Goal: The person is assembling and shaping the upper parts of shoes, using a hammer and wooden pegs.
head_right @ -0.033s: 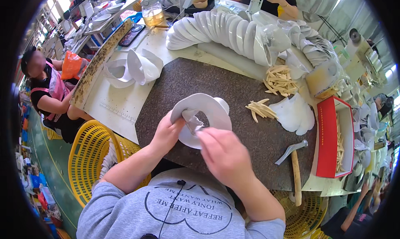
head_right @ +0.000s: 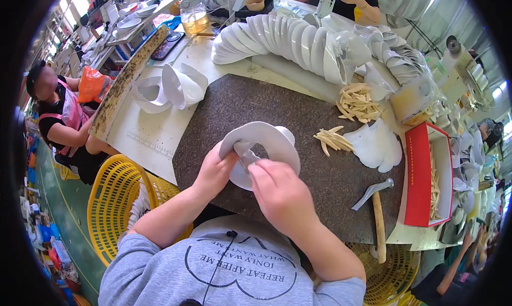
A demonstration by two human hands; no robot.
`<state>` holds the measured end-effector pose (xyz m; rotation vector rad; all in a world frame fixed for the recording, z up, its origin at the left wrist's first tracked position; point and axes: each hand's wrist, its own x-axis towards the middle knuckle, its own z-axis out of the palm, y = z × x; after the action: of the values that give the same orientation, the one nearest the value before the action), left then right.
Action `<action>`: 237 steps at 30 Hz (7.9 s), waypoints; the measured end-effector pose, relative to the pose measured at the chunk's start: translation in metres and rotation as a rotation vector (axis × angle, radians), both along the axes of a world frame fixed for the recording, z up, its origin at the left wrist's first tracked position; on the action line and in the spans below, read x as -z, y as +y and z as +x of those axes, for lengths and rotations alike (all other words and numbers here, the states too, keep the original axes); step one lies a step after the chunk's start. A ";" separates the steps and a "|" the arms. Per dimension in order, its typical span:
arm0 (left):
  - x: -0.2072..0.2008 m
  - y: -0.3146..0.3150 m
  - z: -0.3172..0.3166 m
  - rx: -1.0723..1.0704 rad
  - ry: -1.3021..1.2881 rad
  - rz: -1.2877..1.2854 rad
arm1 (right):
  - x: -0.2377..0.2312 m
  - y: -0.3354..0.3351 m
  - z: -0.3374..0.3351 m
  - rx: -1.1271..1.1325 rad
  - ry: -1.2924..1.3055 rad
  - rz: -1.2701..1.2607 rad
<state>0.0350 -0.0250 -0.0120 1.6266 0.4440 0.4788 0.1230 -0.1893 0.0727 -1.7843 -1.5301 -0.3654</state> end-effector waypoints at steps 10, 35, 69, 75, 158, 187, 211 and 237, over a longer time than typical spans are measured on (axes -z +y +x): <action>-0.023 -0.020 -0.017 0.017 0.241 0.272 | 0.035 0.020 0.004 0.191 0.013 -0.385; -0.064 -0.015 -0.023 0.353 -0.142 0.085 | 0.012 -0.016 0.022 -0.622 1.503 -0.002; -0.052 -0.016 -0.001 0.121 -0.019 0.103 | 0.063 -0.031 0.010 -0.218 1.340 0.048; -0.045 -0.021 0.010 0.096 -0.006 0.344 | 0.071 -0.033 0.007 -0.162 1.319 0.117; -0.071 -0.021 -0.027 0.460 -0.002 0.248 | 0.026 -0.025 0.015 -0.368 1.413 0.043; -0.056 -0.009 -0.086 0.217 0.220 -0.465 | 0.018 -0.022 -0.006 -0.386 -0.365 -0.098; -0.032 -0.024 -0.060 0.488 0.544 -0.488 | 0.022 -0.037 -0.009 -0.493 -0.384 -0.226; -0.027 -0.019 -0.069 0.544 0.212 -0.120 | 0.033 -0.040 -0.012 -0.407 -0.209 -0.205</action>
<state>-0.0343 -0.0442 0.0153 1.6055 0.1663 -0.1268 0.1106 -0.2294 0.0402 -1.5657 -2.0929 -0.2021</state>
